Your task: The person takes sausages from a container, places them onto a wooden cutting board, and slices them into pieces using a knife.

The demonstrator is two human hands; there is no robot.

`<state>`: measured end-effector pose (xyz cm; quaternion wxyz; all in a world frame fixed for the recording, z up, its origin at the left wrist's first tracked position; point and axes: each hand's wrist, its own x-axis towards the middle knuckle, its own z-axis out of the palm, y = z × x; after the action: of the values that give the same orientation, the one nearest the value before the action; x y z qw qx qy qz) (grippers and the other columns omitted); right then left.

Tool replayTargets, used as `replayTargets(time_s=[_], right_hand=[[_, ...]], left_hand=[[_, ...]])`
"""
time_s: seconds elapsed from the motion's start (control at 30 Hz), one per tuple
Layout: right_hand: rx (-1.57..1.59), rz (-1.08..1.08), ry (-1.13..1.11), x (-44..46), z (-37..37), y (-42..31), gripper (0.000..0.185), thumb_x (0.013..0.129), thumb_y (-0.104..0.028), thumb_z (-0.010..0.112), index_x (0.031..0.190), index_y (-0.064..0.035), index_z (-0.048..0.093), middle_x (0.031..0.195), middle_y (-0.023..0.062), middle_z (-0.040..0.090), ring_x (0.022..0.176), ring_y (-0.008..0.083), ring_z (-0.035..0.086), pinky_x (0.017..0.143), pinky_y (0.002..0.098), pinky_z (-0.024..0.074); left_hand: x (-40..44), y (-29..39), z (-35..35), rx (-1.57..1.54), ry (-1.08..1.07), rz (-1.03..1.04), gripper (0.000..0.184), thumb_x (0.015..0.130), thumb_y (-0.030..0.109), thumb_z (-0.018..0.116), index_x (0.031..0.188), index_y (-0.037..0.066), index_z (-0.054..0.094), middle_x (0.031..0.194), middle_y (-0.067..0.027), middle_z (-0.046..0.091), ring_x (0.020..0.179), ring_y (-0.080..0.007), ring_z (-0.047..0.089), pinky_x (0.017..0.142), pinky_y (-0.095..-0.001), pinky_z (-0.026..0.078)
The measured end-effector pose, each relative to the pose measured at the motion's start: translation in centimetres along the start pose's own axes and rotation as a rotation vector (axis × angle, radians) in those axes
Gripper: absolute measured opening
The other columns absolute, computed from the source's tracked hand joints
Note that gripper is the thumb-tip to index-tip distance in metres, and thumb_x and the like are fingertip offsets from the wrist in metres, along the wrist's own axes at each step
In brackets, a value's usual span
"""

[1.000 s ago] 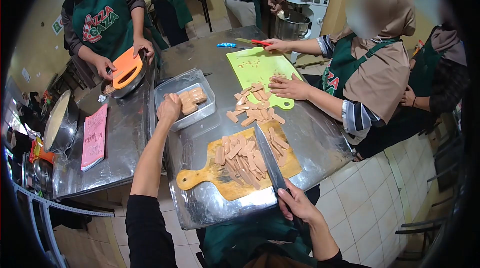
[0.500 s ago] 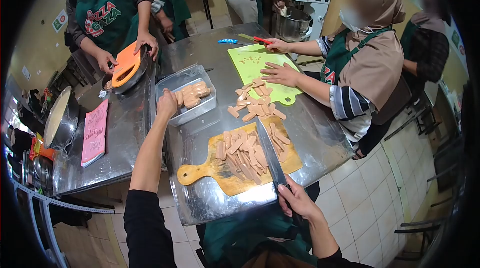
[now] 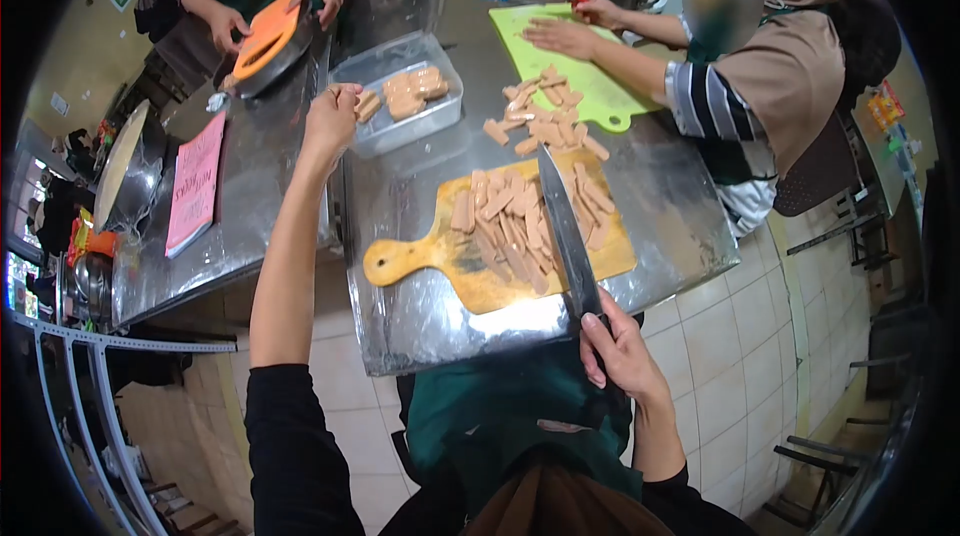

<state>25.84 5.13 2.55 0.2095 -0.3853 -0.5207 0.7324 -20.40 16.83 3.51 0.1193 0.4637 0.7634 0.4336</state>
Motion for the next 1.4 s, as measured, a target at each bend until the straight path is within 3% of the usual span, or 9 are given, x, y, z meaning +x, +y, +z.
replayTargets(time_s=[0.13, 0.4, 0.53, 0.57, 0.67, 0.77, 0.87, 1.03, 1.4], right_hand=[[-0.042, 0.033, -0.114, -0.6, 1.0, -0.4, 0.055, 0.106, -0.022, 0.042, 0.156, -0.012, 0.022, 0.058, 0.001, 0.049, 0.045, 0.0069, 0.044, 0.042, 0.0224, 0.0383], [-0.15, 0.155, -0.297, 2.0, 4.8, -0.4, 0.059, 0.105, -0.02, 0.044, 0.158, -0.0235, 0.017, 0.067, 0.001, 0.051, 0.052, 0.0077, 0.047, 0.048, 0.0241, 0.0445], [-0.15, 0.17, -0.197, 2.5, 4.5, -1.0, 0.057, 0.104, -0.017, 0.046, 0.157, -0.0202, 0.023, 0.068, 0.001, 0.05, 0.053, 0.0073, 0.048, 0.047, 0.0244, 0.0446], [-0.172, 0.184, -0.196, 2.4, 4.0, -1.1, 0.057, 0.104, -0.017, 0.046, 0.157, -0.0195, 0.024, 0.068, 0.001, 0.05, 0.054, 0.0072, 0.048, 0.047, 0.0244, 0.0445], [-0.177, 0.19, -0.209, 2.0, 3.6, -1.2, 0.056, 0.104, -0.016, 0.046, 0.156, -0.0175, 0.025, 0.068, 0.0005, 0.049, 0.054, 0.007, 0.048, 0.048, 0.0236, 0.044], [-0.148, 0.181, -0.228, 1.8, 3.3, -0.7, 0.056, 0.105, -0.016, 0.045, 0.157, -0.0178, 0.024, 0.068, 0.0002, 0.049, 0.054, 0.0068, 0.048, 0.048, 0.0229, 0.0437], [-0.13, 0.188, -0.229, 1.8, 3.3, -0.6, 0.056, 0.105, -0.016, 0.044, 0.157, -0.0181, 0.024, 0.069, 0.0001, 0.05, 0.056, 0.0068, 0.048, 0.051, 0.0234, 0.0446], [-0.229, 0.174, -0.239, 1.9, 2.9, -1.1, 0.055, 0.105, -0.016, 0.04, 0.157, -0.0188, 0.022, 0.069, 0.0036, 0.052, 0.06, 0.0116, 0.054, 0.064, 0.0297, 0.0493], [-0.461, 0.083, -0.274, 1.7, 1.9, -0.2, 0.057, 0.105, -0.017, 0.041, 0.158, -0.0211, 0.019, 0.065, 0.0112, 0.053, 0.061, 0.0236, 0.058, 0.07, 0.0328, 0.0492]], left_hand=[[-8.0, 4.5, -1.3, -0.454, -0.188, -0.222, 0.035, 0.104, 0.022, 0.047, 0.131, 0.001, 0.054, 0.101, -0.0014, 0.059, 0.075, -0.0063, 0.053, 0.069, -0.0201, 0.048], [-20.5, 6.3, 2.1, -0.664, -0.213, -0.243, 0.037, 0.104, 0.015, 0.05, 0.136, -0.002, 0.047, 0.119, -0.0096, 0.059, 0.104, -0.0144, 0.06, 0.091, -0.0256, 0.049], [-25.5, 7.6, 6.2, -0.564, -0.181, -0.187, 0.037, 0.104, 0.017, 0.049, 0.136, -0.001, 0.047, 0.112, -0.0044, 0.062, 0.08, -0.0044, 0.05, 0.073, -0.0194, 0.044], [-25.9, 8.8, 6.6, -0.514, -0.203, -0.32, 0.036, 0.103, 0.016, 0.052, 0.135, 0.0, 0.05, 0.117, -0.0069, 0.064, 0.082, -0.013, 0.059, 0.077, -0.0265, 0.049], [-26.6, 6.9, 8.5, 0.021, 0.013, 0.177, 0.037, 0.095, 0.009, 0.062, 0.129, -0.001, 0.056, 0.126, -0.0201, 0.059, 0.114, -0.0364, 0.06, 0.091, -0.0432, 0.05], [-26.5, 7.5, 8.2, 0.135, 0.116, 0.17, 0.038, 0.093, 0.008, 0.065, 0.129, 0.0, 0.057, 0.127, -0.018, 0.057, 0.113, -0.0301, 0.059, 0.089, -0.0388, 0.051], [-26.3, 7.7, 6.3, -0.135, -0.03, -0.165, 0.037, 0.093, 0.008, 0.065, 0.128, -0.001, 0.058, 0.123, -0.0151, 0.055, 0.11, -0.0221, 0.057, 0.083, -0.0322, 0.053], [-25.9, 6.3, 5.4, -0.337, -0.053, -0.308, 0.03, 0.094, 0.01, 0.067, 0.121, -0.003, 0.06, 0.09, -0.0059, 0.063, 0.07, -0.0086, 0.061, 0.061, -0.0216, 0.051], [-24.1, 7.4, 5.4, -0.317, -0.227, -0.396, 0.025, 0.094, 0.008, 0.067, 0.112, -0.007, 0.06, 0.087, -0.006, 0.064, 0.069, -0.0092, 0.063, 0.062, -0.0205, 0.05]])
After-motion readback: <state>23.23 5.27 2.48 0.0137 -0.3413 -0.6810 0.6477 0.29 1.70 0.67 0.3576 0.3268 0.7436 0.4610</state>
